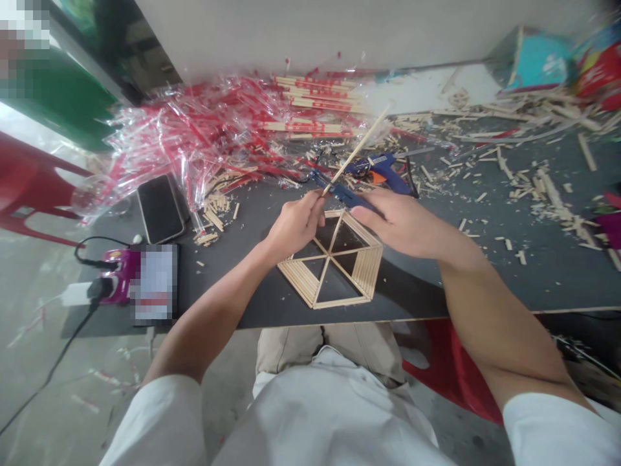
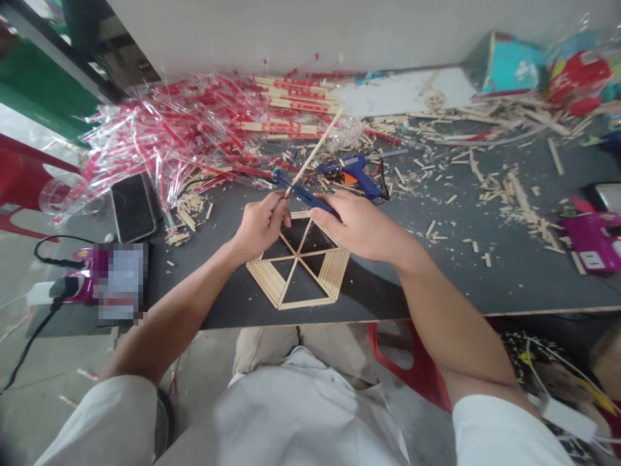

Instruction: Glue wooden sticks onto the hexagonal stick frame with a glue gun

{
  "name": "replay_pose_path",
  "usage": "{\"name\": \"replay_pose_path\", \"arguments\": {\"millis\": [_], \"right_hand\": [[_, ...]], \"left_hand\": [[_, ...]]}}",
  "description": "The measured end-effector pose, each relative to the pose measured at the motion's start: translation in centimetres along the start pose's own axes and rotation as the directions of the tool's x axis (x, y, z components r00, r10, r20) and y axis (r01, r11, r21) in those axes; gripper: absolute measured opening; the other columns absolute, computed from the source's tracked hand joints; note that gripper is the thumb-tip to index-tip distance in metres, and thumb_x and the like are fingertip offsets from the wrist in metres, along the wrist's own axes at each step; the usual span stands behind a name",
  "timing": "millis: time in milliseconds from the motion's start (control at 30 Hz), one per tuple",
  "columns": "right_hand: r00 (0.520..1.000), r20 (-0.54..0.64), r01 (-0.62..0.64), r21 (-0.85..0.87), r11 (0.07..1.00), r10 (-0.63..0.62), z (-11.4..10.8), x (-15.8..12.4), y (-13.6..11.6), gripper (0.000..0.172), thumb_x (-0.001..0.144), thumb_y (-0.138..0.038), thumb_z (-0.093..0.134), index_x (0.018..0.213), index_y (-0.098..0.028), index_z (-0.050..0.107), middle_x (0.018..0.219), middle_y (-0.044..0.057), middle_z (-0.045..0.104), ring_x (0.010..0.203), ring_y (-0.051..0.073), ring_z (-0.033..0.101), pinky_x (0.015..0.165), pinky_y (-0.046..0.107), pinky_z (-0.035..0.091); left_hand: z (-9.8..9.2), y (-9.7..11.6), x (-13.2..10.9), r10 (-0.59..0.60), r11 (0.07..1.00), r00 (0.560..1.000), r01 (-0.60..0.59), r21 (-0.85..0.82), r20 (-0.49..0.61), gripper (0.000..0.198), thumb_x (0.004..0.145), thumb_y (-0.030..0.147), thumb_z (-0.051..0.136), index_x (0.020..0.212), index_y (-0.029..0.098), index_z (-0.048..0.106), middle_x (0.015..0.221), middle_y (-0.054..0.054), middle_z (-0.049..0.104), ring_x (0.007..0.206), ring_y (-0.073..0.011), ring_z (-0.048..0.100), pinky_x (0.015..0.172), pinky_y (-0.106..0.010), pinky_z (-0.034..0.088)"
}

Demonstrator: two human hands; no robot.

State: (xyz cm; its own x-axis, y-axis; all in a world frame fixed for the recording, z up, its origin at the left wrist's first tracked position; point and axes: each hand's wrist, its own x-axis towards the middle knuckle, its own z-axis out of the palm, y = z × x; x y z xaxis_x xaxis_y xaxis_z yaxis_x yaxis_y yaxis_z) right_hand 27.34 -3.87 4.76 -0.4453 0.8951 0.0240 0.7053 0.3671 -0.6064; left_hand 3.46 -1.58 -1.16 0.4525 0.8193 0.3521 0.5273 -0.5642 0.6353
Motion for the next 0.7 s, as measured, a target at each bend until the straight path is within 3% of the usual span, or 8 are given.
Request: {"name": "replay_pose_path", "arguments": {"millis": [700], "right_hand": [[1.000, 0.021, -0.003, -0.013, 1.000, 0.004, 0.24, -0.01, 0.14, 0.052, 0.110, -0.053, 0.041, 0.140, -0.021, 0.070, 0.138, 0.013, 0.074, 0.129, 0.032, 0.067, 0.112, 0.048, 0.051]], "left_hand": [[0.10, -0.24, -0.04, 0.017, 1.000, 1.000, -0.017, 0.014, -0.013, 0.029, 0.113, 0.025, 0.039, 0.122, 0.014, 0.065, 0.074, 0.000, 0.073, 0.069, -0.0108, 0.072, 0.073, -0.022, 0.054]]}}
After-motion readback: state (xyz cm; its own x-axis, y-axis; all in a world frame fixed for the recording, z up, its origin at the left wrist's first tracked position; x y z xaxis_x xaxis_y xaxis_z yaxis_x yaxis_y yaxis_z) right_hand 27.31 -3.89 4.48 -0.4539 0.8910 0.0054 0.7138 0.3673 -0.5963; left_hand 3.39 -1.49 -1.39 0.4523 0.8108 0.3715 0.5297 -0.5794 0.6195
